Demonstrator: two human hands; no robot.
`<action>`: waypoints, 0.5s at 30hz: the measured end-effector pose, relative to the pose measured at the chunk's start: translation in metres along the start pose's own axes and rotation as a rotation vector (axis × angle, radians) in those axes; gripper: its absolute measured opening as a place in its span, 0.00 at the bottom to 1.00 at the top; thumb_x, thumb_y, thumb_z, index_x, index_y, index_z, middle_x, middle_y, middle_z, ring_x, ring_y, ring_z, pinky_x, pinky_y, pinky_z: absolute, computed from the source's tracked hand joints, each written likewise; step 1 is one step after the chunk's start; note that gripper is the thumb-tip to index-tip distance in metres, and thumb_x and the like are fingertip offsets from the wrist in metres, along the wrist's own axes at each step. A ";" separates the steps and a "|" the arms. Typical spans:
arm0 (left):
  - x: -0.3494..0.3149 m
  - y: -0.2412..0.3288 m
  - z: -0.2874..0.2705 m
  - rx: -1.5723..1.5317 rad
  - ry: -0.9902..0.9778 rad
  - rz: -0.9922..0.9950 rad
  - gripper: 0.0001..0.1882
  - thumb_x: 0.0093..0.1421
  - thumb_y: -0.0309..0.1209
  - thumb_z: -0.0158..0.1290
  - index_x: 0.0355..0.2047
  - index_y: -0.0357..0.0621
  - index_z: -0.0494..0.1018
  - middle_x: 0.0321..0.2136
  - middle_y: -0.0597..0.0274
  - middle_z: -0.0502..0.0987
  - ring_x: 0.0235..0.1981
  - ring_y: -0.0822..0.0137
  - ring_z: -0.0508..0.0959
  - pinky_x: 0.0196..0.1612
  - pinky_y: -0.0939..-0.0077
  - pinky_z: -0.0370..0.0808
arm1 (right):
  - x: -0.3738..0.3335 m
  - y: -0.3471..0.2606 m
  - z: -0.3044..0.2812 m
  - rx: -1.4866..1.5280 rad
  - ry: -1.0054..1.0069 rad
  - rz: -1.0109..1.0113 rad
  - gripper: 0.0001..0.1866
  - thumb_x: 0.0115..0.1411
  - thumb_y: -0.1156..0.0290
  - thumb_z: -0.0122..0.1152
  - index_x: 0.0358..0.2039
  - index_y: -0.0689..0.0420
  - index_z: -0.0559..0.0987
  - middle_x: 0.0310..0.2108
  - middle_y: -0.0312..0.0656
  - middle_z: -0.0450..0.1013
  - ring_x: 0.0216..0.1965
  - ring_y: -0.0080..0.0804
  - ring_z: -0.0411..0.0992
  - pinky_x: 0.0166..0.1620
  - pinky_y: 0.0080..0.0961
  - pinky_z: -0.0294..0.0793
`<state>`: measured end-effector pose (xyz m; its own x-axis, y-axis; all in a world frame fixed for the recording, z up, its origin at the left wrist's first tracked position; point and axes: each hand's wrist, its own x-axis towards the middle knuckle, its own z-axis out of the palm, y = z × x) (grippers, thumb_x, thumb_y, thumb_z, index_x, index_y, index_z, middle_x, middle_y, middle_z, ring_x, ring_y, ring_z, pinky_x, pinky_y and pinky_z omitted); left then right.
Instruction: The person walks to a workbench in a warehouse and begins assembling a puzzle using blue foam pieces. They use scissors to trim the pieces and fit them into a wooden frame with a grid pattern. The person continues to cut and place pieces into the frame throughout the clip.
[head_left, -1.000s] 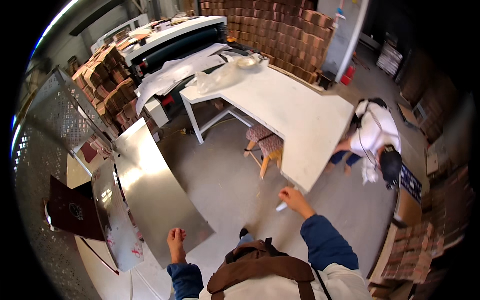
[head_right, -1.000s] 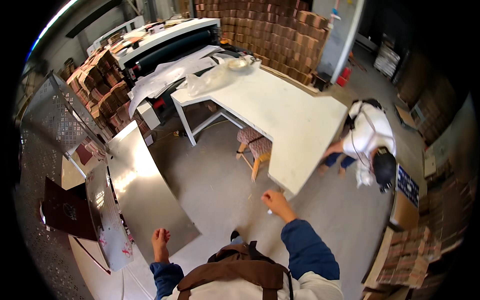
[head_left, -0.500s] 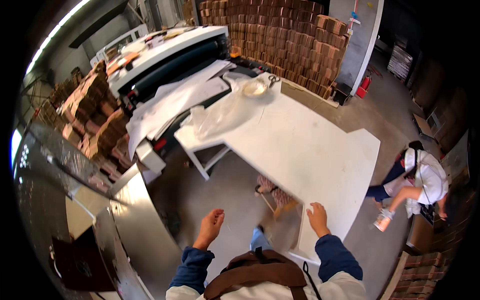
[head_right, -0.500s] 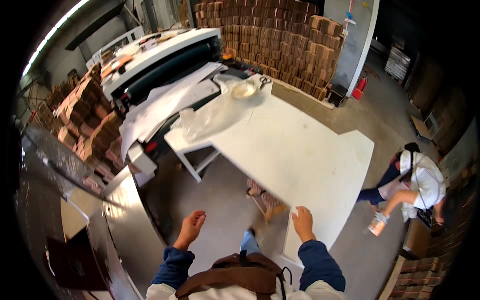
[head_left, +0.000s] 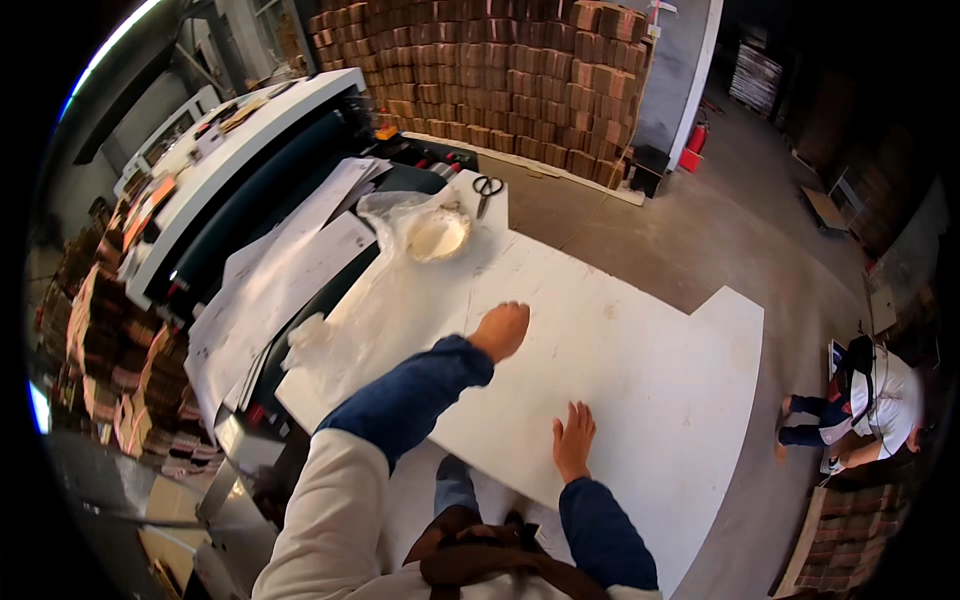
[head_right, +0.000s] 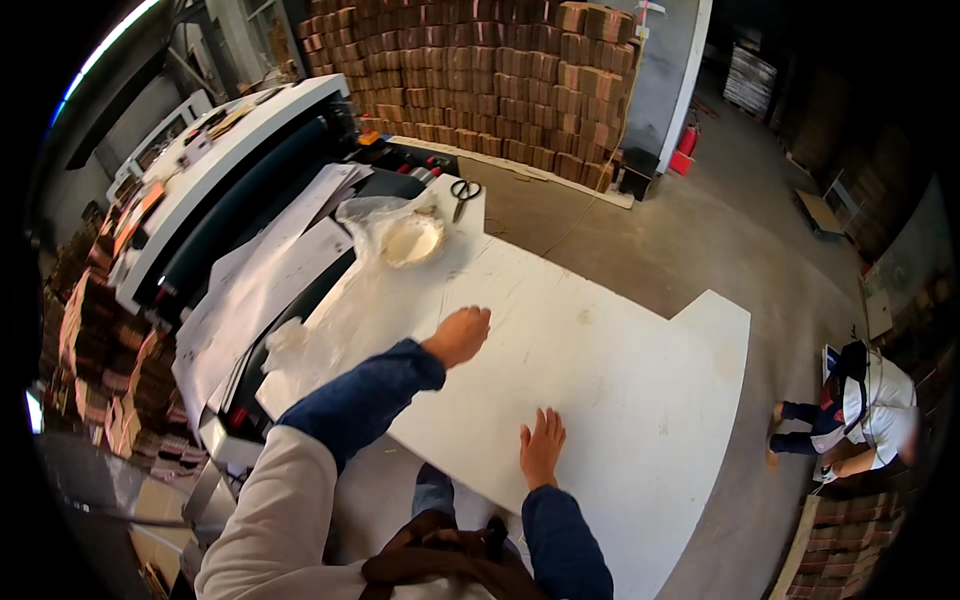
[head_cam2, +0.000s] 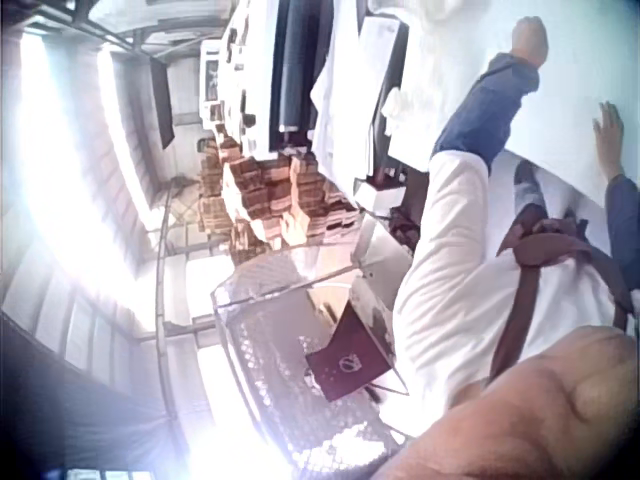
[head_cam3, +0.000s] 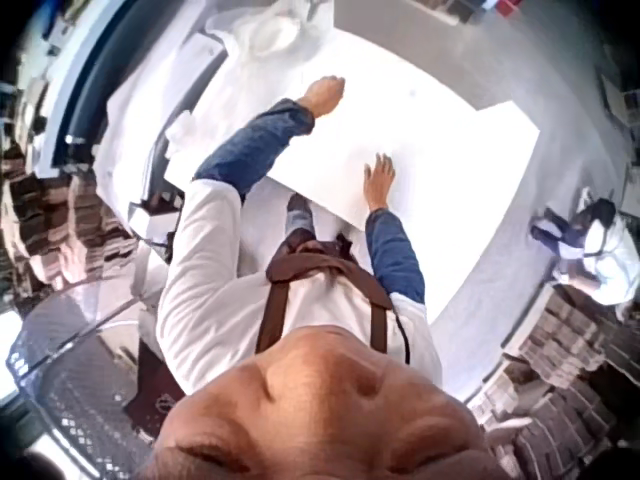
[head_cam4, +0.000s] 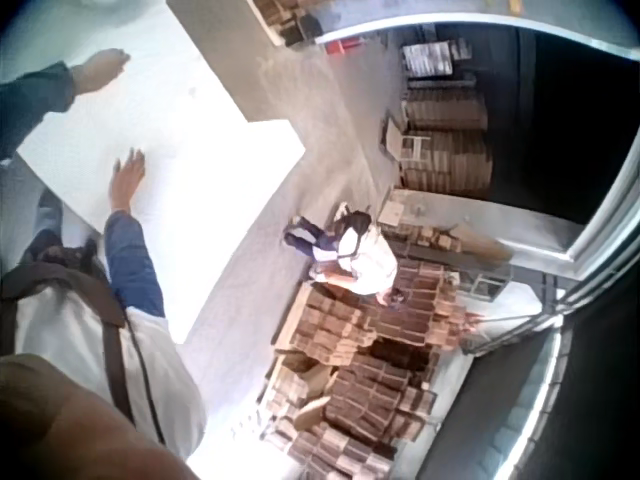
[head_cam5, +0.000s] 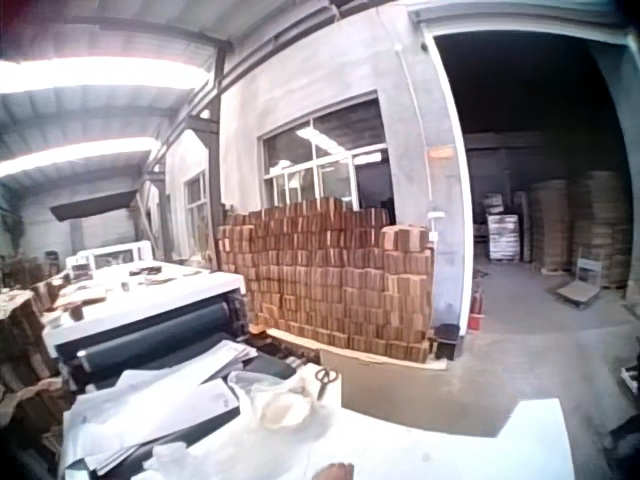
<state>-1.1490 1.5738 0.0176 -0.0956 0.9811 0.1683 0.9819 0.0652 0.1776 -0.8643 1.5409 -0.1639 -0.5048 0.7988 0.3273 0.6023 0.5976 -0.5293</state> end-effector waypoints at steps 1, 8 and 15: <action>0.045 -0.022 0.013 0.041 0.031 -0.027 0.09 0.63 0.26 0.48 0.38 0.34 0.75 0.35 0.42 0.80 0.38 0.46 0.82 0.40 0.56 0.81 | 0.004 0.005 0.005 -0.016 -0.009 0.049 0.27 0.68 0.61 0.58 0.64 0.59 0.67 0.66 0.53 0.62 0.68 0.56 0.56 0.68 0.59 0.53; 0.276 -0.227 0.112 0.341 0.076 -0.251 0.09 0.62 0.25 0.49 0.34 0.38 0.79 0.36 0.47 0.82 0.40 0.51 0.84 0.40 0.59 0.82 | 0.002 -0.001 0.012 -0.149 -0.200 0.209 0.33 0.62 0.58 0.63 0.64 0.58 0.67 0.67 0.51 0.60 0.69 0.55 0.54 0.69 0.61 0.49; 0.362 -0.383 0.167 0.262 -0.065 -0.629 0.13 0.62 0.29 0.50 0.39 0.39 0.82 0.39 0.47 0.84 0.42 0.50 0.85 0.44 0.57 0.82 | 0.006 -0.008 0.005 -0.185 -0.304 0.315 0.34 0.59 0.55 0.65 0.62 0.56 0.70 0.68 0.48 0.59 0.70 0.53 0.53 0.69 0.61 0.49</action>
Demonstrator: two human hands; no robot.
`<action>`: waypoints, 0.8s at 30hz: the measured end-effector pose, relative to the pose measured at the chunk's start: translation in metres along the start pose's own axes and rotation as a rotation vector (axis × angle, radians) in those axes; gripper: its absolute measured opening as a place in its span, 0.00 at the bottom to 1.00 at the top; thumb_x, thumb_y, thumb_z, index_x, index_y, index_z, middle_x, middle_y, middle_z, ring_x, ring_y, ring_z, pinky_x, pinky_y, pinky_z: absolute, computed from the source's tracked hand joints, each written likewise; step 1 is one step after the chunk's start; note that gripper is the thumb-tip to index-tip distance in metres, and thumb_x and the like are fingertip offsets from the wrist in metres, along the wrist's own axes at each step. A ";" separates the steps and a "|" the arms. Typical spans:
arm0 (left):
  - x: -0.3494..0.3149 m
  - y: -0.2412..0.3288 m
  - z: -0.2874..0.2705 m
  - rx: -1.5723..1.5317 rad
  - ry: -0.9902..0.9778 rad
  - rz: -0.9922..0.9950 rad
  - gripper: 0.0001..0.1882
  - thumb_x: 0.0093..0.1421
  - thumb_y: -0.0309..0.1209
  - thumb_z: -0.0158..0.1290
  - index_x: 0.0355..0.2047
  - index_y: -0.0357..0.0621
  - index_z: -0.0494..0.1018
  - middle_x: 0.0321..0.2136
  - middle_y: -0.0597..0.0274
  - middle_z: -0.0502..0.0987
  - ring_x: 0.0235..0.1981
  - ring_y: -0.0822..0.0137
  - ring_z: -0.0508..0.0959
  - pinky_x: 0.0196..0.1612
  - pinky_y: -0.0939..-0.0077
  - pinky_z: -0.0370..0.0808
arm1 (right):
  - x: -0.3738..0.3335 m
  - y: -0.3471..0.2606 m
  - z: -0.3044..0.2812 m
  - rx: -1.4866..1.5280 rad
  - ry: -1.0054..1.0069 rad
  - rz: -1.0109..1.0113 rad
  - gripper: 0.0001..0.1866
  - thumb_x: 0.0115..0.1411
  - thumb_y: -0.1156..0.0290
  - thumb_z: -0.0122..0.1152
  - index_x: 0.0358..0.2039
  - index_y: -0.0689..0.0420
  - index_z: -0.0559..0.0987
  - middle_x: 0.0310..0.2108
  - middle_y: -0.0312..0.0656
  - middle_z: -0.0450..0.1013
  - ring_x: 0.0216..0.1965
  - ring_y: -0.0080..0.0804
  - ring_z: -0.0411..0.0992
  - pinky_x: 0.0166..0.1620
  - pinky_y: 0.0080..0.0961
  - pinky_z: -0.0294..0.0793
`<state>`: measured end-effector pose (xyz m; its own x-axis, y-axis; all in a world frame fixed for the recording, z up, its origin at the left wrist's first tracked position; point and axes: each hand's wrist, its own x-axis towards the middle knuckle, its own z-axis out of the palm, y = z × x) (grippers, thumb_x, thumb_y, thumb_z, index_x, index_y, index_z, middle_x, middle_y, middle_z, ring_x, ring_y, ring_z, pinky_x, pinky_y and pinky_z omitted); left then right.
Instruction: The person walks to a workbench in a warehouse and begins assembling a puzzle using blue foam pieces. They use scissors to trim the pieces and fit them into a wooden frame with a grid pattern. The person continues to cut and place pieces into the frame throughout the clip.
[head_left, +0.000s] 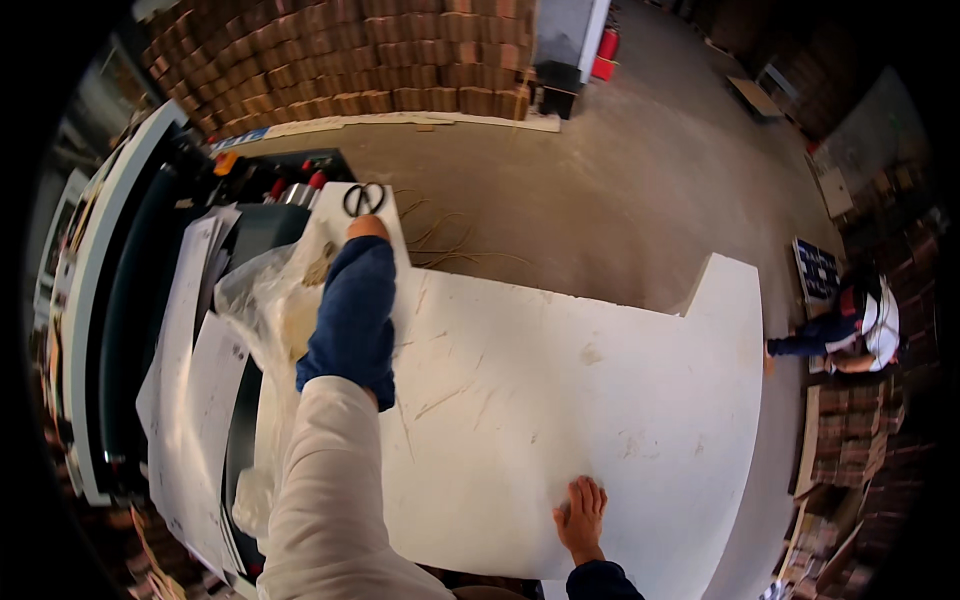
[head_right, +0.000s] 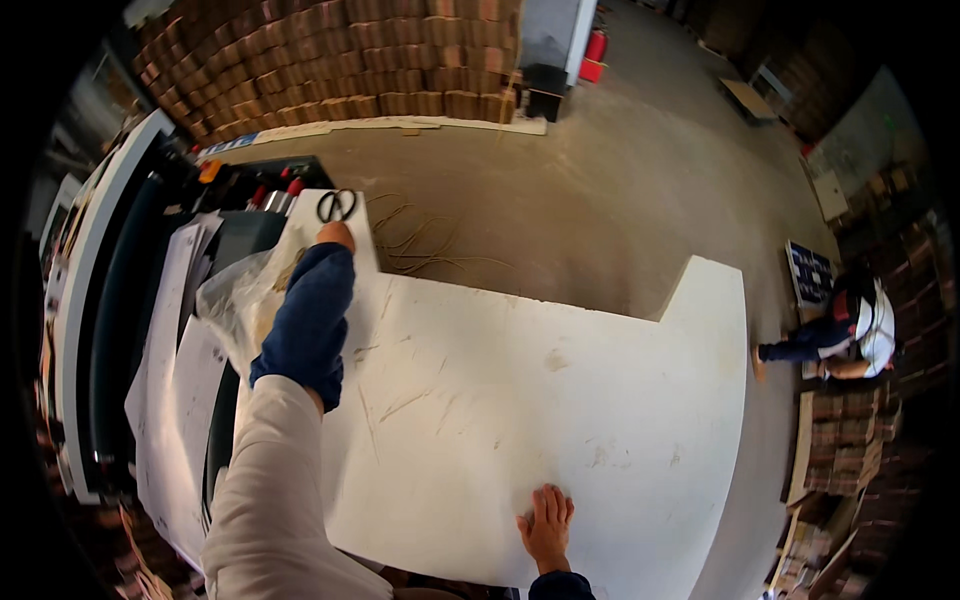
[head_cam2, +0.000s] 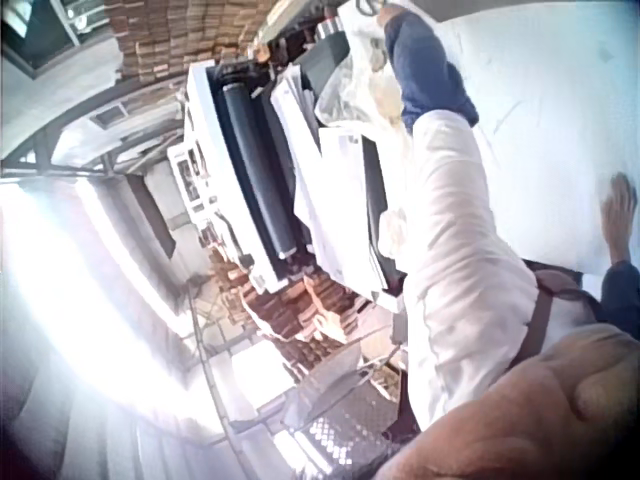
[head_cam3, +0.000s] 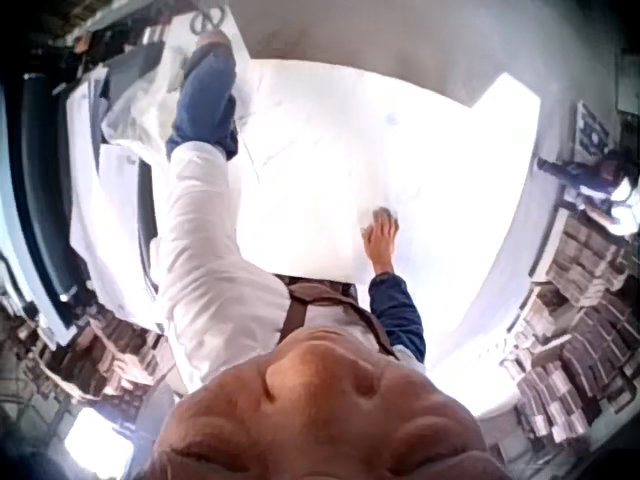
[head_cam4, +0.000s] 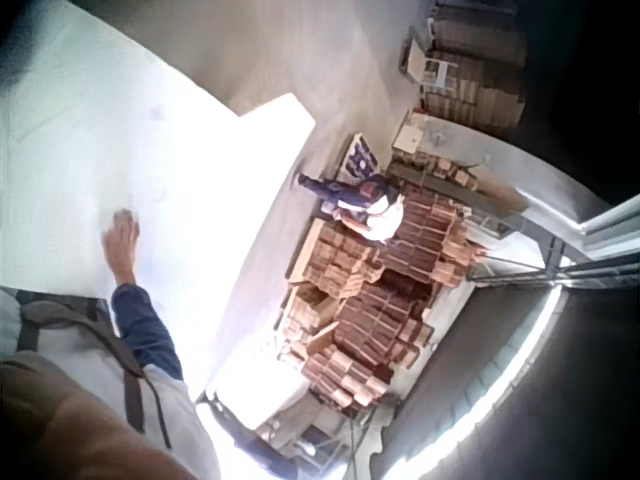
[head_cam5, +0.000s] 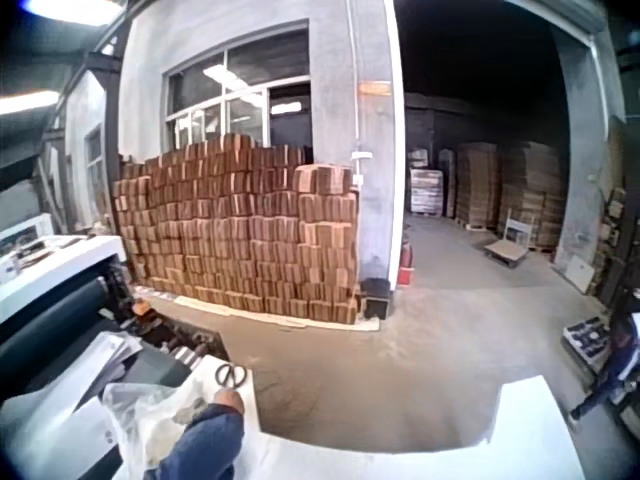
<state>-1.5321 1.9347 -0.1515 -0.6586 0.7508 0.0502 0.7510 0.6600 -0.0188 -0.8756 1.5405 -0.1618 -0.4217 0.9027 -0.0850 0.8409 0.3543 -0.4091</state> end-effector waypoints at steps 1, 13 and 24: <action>0.013 -0.009 0.003 0.030 -0.032 -0.037 0.13 0.63 0.29 0.49 0.40 0.40 0.83 0.39 0.47 0.84 0.44 0.51 0.85 0.45 0.57 0.82 | 0.002 -0.002 -0.002 -0.003 -0.001 -0.001 0.33 0.59 0.54 0.65 0.61 0.56 0.70 0.68 0.47 0.59 0.70 0.52 0.53 0.69 0.60 0.49; 0.060 -0.035 0.078 0.216 -0.286 0.127 0.16 0.63 0.35 0.50 0.41 0.41 0.84 0.45 0.48 0.84 0.49 0.51 0.83 0.52 0.58 0.79 | -0.002 -0.002 0.023 0.026 0.009 0.023 0.32 0.56 0.53 0.69 0.58 0.54 0.74 0.66 0.45 0.62 0.68 0.49 0.57 0.67 0.60 0.55; -0.010 0.005 0.103 0.596 -0.306 0.656 0.13 0.64 0.33 0.50 0.38 0.49 0.85 0.39 0.58 0.85 0.41 0.57 0.84 0.42 0.60 0.81 | -0.007 0.025 0.008 0.075 0.062 -0.005 0.31 0.67 0.52 0.60 0.65 0.55 0.68 0.69 0.44 0.59 0.72 0.42 0.53 0.71 0.47 0.53</action>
<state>-1.5267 1.9331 -0.2547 -0.1591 0.8958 -0.4151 0.8844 -0.0575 -0.4633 -0.8543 1.5411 -0.1791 -0.4021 0.9152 -0.0276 0.8099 0.3415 -0.4769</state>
